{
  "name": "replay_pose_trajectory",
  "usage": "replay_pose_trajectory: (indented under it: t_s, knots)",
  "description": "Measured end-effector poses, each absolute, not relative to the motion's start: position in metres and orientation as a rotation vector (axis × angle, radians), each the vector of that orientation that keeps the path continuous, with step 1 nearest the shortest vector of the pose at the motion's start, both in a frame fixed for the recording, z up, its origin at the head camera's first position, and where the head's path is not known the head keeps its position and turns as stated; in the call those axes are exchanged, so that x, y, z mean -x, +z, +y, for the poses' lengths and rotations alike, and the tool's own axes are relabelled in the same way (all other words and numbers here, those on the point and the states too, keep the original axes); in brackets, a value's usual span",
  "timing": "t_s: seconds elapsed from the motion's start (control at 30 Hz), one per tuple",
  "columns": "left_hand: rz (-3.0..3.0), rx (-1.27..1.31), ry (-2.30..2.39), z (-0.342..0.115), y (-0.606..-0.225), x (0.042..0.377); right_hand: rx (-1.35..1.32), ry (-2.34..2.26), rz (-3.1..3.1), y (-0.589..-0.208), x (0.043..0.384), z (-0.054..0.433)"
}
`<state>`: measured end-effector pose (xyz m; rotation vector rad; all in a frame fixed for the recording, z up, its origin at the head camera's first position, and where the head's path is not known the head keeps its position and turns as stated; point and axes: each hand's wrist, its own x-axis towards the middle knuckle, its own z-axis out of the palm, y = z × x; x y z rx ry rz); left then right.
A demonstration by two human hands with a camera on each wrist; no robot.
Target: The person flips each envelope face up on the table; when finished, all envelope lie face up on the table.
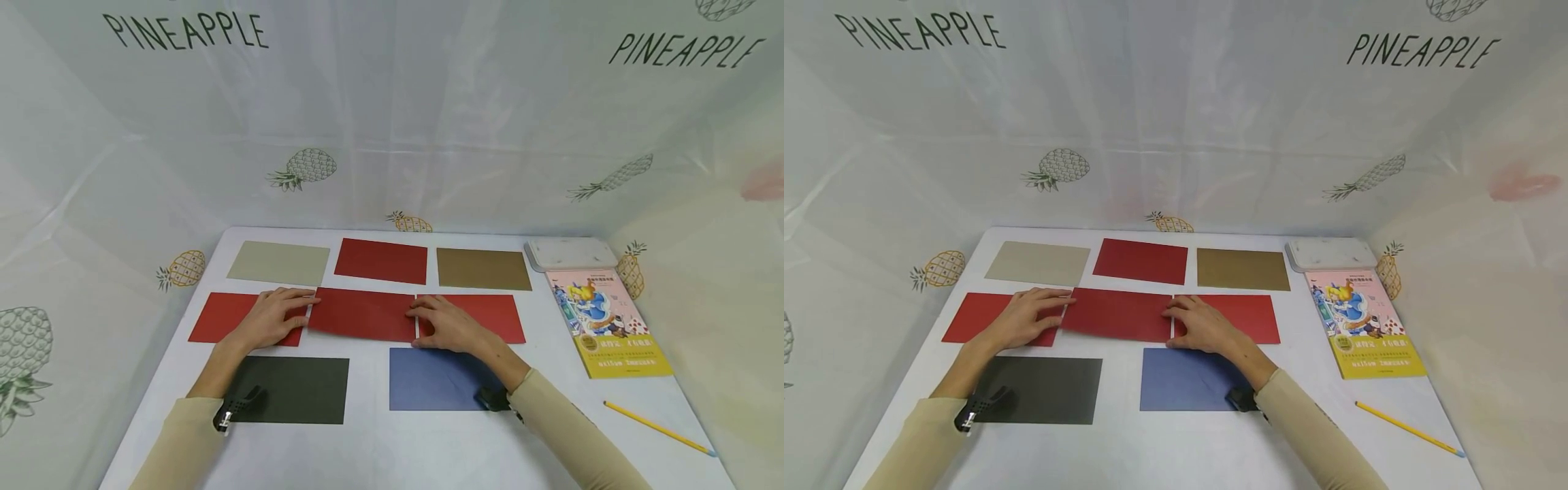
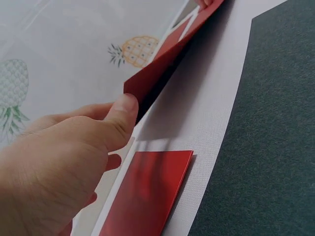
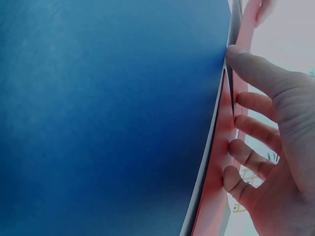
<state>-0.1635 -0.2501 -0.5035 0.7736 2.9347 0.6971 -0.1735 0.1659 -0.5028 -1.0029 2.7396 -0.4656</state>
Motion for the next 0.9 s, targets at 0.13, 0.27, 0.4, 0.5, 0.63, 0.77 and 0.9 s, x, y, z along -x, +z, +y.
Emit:
replay_pose_trajectory:
  t_s: [0.13,0.27,0.4,0.5,0.63,0.77,0.9]
  knots:
    - [2.946,-0.762,0.725,-0.251,-0.504,0.163,1.01,-0.479,2.737,-0.502,0.173,0.166]
    - [2.958,-0.765,0.782,-0.25,-0.502,0.163,1.023,-0.532,2.726,-0.499,0.173,0.167]
    - [2.964,-0.773,0.875,-0.249,-0.499,0.163,1.037,-0.581,2.709,-0.495,0.172,0.169]
    - [2.967,-0.763,0.934,-0.249,-0.499,0.163,1.052,-0.591,2.708,-0.493,0.17,0.171]
    - [2.963,-0.755,0.978,-0.249,-0.498,0.162,1.078,-0.616,2.707,-0.492,0.169,0.175]
    - [2.956,-0.74,1.016,-0.25,-0.499,0.16,1.11,-0.66,2.708,-0.489,0.17,0.176]
    - [2.95,-0.725,1.047,-0.251,-0.5,0.159,1.108,-0.702,2.734,-0.486,0.171,0.176]
